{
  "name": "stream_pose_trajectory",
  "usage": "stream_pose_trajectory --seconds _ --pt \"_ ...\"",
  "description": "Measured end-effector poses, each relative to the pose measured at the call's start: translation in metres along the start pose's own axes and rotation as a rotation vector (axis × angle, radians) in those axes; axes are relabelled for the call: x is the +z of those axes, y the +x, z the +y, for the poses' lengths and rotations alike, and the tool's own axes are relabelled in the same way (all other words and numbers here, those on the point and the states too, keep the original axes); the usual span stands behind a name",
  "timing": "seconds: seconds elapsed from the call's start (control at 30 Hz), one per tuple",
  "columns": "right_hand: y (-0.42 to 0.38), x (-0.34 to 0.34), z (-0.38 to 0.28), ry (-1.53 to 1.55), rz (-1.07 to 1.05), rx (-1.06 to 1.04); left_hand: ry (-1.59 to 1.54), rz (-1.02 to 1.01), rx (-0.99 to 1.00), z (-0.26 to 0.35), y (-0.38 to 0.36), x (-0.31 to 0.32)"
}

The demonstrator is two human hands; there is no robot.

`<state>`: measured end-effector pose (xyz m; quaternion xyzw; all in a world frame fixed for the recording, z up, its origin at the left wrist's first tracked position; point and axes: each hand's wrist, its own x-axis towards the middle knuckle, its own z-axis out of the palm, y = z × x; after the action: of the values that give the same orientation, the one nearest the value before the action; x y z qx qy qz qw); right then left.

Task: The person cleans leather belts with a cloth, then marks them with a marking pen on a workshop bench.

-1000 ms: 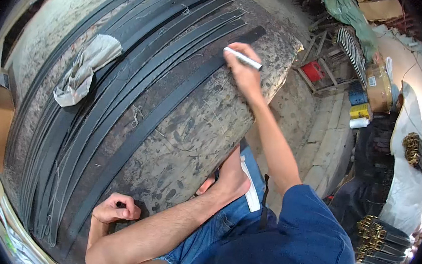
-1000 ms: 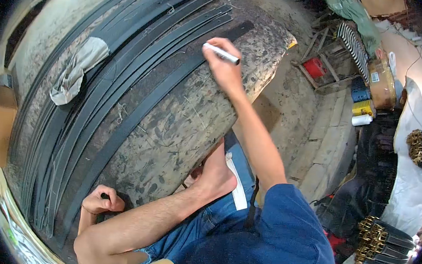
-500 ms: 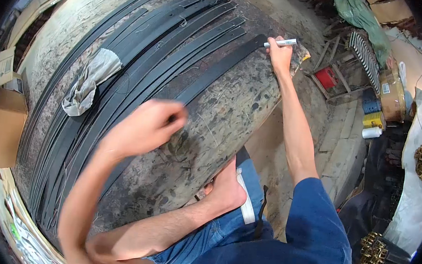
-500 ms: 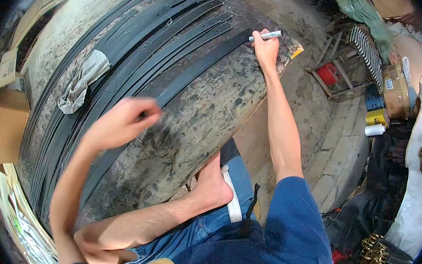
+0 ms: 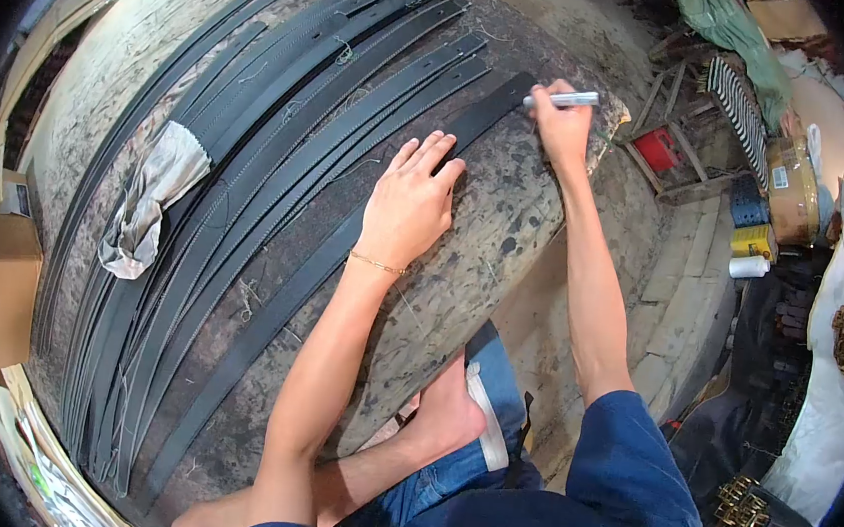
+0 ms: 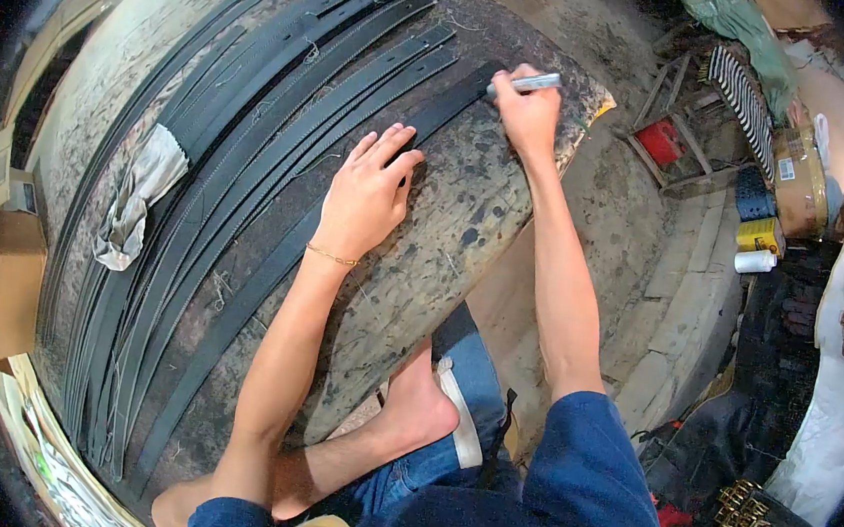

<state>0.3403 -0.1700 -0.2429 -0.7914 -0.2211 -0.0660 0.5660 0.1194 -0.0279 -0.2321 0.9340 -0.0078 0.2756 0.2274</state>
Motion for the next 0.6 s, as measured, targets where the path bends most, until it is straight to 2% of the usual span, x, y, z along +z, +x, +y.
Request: stream_pose_trajectory --seconds 0.03,0.1,0.17,0.23,0.6 --pt "0.001 0.000 0.003 -0.008 -0.002 -0.001 -0.008 0.003 -0.002 0.000 -0.002 0.000" --pt "0.008 -0.001 0.007 0.132 0.290 0.089 -0.109 0.013 -0.002 -0.002 -0.002 -0.002" --pt "0.010 -0.002 0.007 0.029 0.309 0.104 -0.200 0.080 0.059 -0.001 -0.002 -0.009" --pt "0.009 0.000 0.008 -0.089 0.332 0.088 -0.304 -0.076 0.001 0.001 -0.007 -0.013" --pt "0.011 -0.001 0.002 -0.212 0.301 0.108 -0.302 -0.034 0.005 -0.001 -0.007 -0.010"
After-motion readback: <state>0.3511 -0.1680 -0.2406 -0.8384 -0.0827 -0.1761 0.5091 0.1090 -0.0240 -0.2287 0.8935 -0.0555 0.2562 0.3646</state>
